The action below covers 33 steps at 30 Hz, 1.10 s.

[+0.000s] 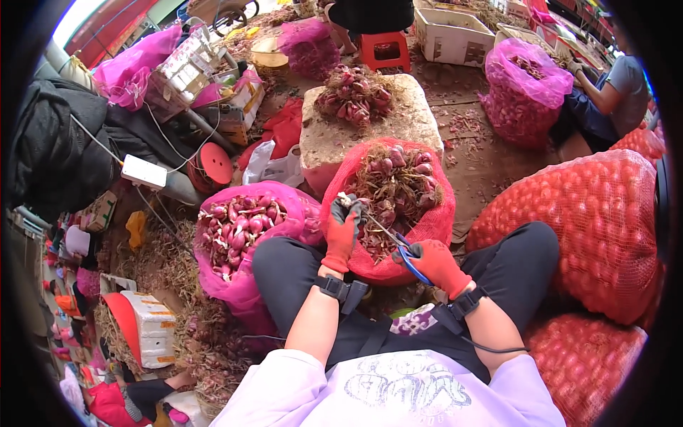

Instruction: The person trims shallots using shears, handling them one at a time from a red mesh bag and dropping the trimmed bulbs into a pink mesh bag. After finishing the bag, they reach for another bunch of shallots from a pile to continue the process.

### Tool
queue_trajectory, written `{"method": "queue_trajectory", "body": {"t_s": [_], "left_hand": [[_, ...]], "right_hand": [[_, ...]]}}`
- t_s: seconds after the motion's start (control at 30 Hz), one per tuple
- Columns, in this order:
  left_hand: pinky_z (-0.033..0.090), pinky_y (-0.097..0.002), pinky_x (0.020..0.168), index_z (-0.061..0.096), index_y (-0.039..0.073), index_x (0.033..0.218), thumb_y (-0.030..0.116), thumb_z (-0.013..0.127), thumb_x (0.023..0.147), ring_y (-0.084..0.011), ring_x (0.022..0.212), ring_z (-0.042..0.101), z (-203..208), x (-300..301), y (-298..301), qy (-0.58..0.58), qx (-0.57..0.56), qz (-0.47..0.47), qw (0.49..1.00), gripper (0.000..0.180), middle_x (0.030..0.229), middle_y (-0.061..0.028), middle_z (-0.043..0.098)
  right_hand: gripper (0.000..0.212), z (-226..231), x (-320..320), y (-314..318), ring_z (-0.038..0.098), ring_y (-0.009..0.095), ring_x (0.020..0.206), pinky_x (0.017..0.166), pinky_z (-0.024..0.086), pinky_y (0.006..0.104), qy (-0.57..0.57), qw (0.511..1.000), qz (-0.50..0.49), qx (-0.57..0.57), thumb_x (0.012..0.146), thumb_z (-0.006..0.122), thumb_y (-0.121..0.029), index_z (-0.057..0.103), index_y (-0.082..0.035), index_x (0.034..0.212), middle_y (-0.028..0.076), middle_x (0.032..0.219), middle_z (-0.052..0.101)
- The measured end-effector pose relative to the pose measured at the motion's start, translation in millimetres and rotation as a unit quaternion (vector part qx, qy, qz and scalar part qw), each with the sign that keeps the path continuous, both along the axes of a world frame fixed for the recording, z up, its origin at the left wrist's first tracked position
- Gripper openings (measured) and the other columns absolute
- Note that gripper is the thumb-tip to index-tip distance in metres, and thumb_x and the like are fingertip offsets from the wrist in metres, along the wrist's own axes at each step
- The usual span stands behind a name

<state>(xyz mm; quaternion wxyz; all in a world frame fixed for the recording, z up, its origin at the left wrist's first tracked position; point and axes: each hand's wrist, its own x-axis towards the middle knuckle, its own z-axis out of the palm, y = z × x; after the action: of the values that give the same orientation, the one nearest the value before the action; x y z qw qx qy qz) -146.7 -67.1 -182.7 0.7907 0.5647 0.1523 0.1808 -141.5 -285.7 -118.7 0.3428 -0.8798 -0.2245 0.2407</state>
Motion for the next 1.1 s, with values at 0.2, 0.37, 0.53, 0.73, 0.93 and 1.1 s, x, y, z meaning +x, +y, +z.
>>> {"method": "queue_trajectory", "body": {"t_s": [0.2,0.37,0.53,0.73,0.93,1.1], "left_hand": [[0.049,-0.0224,0.074,0.052,0.003,0.112,-0.004,0.040,0.085,-0.0056,0.074,0.054,0,-2,0,-0.024,0.006,-0.019,1.000,0.030,0.082,0.0027,0.054],[0.049,-0.0229,0.075,0.053,0.002,0.111,-0.001,0.041,0.088,-0.0064,0.076,0.055,-6,0,1,-0.044,-0.008,-0.043,0.998,0.027,0.086,0.0009,0.057],[0.049,-0.0239,0.077,0.053,0.002,0.110,0.002,0.044,0.089,-0.0093,0.082,0.059,-23,1,9,-0.036,-0.025,-0.062,0.997,0.023,0.094,-0.0026,0.060],[0.046,-0.0229,0.081,0.051,0.000,0.107,-0.004,0.046,0.085,-0.0120,0.088,0.059,-3,0,-15,0.011,-0.016,-0.016,1.000,0.023,0.099,-0.0062,0.060],[0.046,-0.0204,0.075,0.050,0.001,0.106,-0.006,0.048,0.084,-0.0097,0.085,0.058,-42,3,-1,0.014,0.195,0.003,0.981,0.023,0.098,-0.0043,0.061],[0.046,-0.0223,0.077,0.048,0.001,0.112,-0.006,0.048,0.083,-0.0107,0.089,0.057,-33,0,-9,0.035,0.232,0.015,0.972,0.030,0.100,-0.0059,0.060]], "right_hand": [[0.052,2,2,2,0.060,0.034,0.072,0.067,0.044,0.0424,-0.049,0.999,-0.015,0.011,0.075,0.058,-0.057,0.067,-0.006,0.076,0.018,0.070,0.060],[0.049,10,3,3,0.059,0.035,0.070,0.063,0.045,0.0429,-0.067,0.997,0.006,-0.035,0.079,0.054,-0.053,0.067,-0.006,0.073,0.018,0.069,0.060],[0.048,0,1,5,0.060,0.035,0.072,0.063,0.046,0.0433,-0.111,0.992,-0.003,-0.057,0.080,0.052,-0.050,0.065,-0.004,0.070,0.019,0.070,0.060],[0.049,-16,1,9,0.061,0.035,0.075,0.068,0.048,0.0419,-0.114,0.989,-0.013,-0.092,0.080,0.051,-0.049,0.065,-0.002,0.073,0.019,0.075,0.063],[0.052,-41,4,13,0.062,0.034,0.078,0.071,0.049,0.0417,-0.073,0.996,-0.034,-0.045,0.078,0.052,-0.050,0.065,0.001,0.073,0.020,0.076,0.063],[0.048,-58,16,8,0.064,0.031,0.068,0.064,0.050,0.0401,0.023,0.999,-0.032,0.016,0.078,0.056,-0.045,0.065,0.001,0.072,0.018,0.069,0.063]]}}
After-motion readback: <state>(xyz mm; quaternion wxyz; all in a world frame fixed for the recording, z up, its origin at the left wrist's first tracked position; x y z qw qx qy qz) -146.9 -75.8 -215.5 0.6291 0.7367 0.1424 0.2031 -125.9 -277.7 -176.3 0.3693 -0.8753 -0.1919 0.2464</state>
